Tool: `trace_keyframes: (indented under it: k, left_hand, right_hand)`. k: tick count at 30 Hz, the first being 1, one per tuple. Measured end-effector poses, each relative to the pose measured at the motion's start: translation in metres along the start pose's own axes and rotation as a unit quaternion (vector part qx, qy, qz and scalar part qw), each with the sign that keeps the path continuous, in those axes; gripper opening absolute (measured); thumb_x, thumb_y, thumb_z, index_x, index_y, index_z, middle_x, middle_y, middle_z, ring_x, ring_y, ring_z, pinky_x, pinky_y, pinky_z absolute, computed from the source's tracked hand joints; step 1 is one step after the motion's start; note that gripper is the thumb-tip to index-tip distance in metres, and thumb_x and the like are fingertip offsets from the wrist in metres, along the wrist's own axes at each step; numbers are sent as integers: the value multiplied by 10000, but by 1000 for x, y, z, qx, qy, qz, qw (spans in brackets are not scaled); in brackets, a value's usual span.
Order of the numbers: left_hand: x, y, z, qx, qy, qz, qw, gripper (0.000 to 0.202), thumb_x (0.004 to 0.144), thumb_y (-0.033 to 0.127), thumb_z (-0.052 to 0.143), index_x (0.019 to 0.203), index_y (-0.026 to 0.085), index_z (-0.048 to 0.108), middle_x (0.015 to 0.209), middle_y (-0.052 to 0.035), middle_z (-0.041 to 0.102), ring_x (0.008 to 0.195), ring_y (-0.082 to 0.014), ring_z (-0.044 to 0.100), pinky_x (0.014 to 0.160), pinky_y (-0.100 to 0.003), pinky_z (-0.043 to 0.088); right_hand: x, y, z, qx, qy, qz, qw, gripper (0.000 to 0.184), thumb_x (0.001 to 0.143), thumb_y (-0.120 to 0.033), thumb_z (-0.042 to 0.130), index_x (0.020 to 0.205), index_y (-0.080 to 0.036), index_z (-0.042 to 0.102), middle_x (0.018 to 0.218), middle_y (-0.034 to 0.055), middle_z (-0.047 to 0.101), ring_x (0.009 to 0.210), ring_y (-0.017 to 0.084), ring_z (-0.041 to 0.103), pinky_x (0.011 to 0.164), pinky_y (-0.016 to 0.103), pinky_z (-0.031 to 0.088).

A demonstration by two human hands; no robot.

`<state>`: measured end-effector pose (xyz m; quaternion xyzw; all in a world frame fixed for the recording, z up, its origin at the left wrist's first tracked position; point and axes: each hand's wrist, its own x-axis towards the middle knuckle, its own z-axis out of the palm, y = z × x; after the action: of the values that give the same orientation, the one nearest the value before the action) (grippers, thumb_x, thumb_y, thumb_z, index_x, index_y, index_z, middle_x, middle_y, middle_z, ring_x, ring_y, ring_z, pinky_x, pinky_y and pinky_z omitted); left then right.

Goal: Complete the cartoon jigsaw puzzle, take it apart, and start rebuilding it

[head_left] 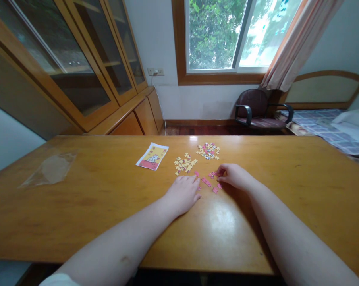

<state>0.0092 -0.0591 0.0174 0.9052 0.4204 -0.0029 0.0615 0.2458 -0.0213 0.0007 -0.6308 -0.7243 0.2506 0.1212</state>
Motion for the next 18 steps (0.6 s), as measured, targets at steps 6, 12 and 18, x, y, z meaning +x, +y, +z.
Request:
trace_keyframes:
  k: [6,12,18]
  left_hand:
    - [-10,14,-6,19,-31,25,999,383,831,395,579,1135,162,588,1097,-134,643,1022,-287,580,866,-397,435]
    - [-5,10,-8,25,-34,40,998,356,850,390,550,1121,164,594,1052,-115,650,995,-268,585,855,-385,439]
    - [-2,3,-9,18,-15,58,998,343,866,370,523,1140,177,592,1111,-104,622,1013,-259,573,865,-388,440]
  right_hand:
    - [1,-1,2,43,-9,9,999,126,672,-194,677,762,-182,589,762,10,681,661,141,602,607,238,418]
    - [-1,-2,5,105,-35,-17,994,168,632,-155,659,754,-179,546,681,-11,625,606,125,560,555,223,393]
    - [1,-5,11,195,-34,-22,980,241,628,-153,689,864,-159,640,663,-15,611,609,124,563,575,236,442]
